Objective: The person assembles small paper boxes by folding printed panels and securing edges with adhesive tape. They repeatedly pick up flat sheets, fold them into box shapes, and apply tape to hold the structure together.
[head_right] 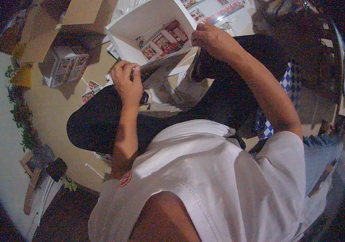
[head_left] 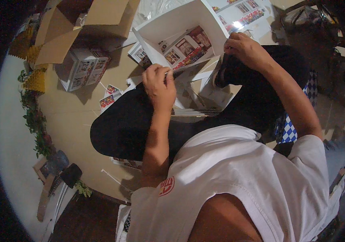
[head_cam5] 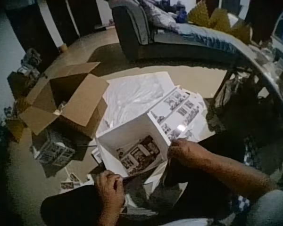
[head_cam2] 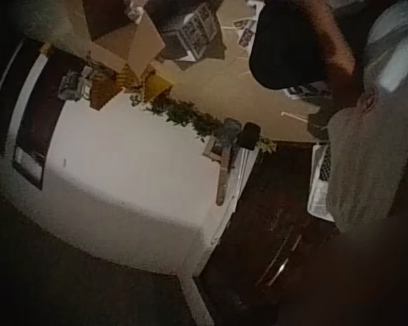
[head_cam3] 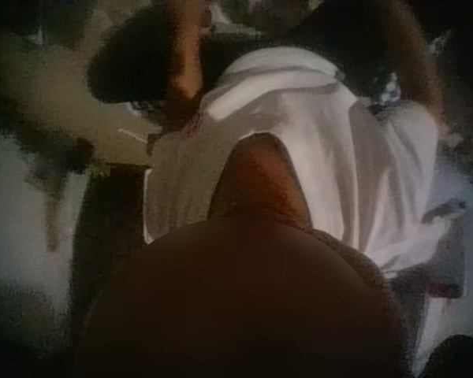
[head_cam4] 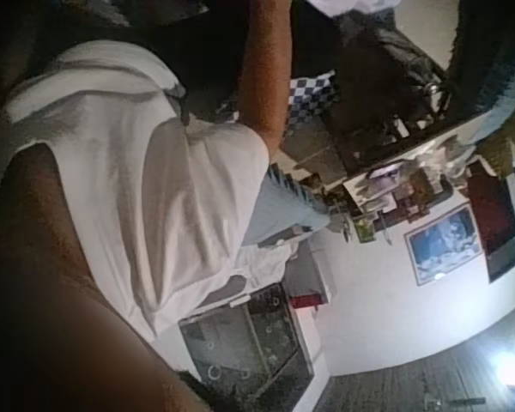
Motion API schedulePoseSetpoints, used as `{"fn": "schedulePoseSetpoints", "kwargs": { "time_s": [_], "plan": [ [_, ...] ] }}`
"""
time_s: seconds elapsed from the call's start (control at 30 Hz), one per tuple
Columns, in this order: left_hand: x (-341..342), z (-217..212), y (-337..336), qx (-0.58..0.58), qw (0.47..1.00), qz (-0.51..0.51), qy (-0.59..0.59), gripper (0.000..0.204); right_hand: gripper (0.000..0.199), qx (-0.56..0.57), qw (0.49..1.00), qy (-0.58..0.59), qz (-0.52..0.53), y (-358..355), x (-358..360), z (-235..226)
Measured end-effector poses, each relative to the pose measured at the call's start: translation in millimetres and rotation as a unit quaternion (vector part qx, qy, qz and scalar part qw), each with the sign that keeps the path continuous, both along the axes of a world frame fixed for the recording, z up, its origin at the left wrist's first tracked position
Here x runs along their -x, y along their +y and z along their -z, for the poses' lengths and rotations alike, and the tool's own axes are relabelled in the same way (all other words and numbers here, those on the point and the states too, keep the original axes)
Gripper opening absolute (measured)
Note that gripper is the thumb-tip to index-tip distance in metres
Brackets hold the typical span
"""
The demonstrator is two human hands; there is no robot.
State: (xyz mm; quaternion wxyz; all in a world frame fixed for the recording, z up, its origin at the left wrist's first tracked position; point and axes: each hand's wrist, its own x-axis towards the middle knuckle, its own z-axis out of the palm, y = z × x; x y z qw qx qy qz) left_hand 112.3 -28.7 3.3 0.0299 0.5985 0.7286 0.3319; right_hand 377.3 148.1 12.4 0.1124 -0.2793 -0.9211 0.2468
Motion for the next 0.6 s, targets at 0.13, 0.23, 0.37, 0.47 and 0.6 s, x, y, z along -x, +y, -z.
{"fn": "schedulePoseSetpoints", "kwargs": {
  "time_s": [0.13,0.23,0.37,0.47,0.6],
  "plan": [
    [-18.9,11.4,0.0,-0.003,0.999,-0.004,-0.036,0.013,0.011,-0.022,0.998,0.032,-0.049,-5.9,13.3,-5.7],
    [-19.3,18.9,2.7,-0.018,0.994,-0.018,-0.108,0.011,0.011,-0.017,0.998,0.045,-0.042,-11.5,19.8,2.7],
    [-15.5,21.7,3.2,-0.024,0.994,-0.023,-0.107,0.010,0.012,-0.058,0.998,0.022,-0.011,-13.1,26.2,-2.2],
    [-14.8,21.1,3.7,-0.021,0.994,-0.029,-0.102,0.009,0.011,-0.069,0.997,0.042,0.003,-15.7,27.9,-0.2],
    [-10.4,24.9,2.5,-0.040,0.992,-0.052,-0.108,0.006,0.011,-0.072,0.994,0.072,0.037,-17.9,27.1,-7.2]
  ]
}}
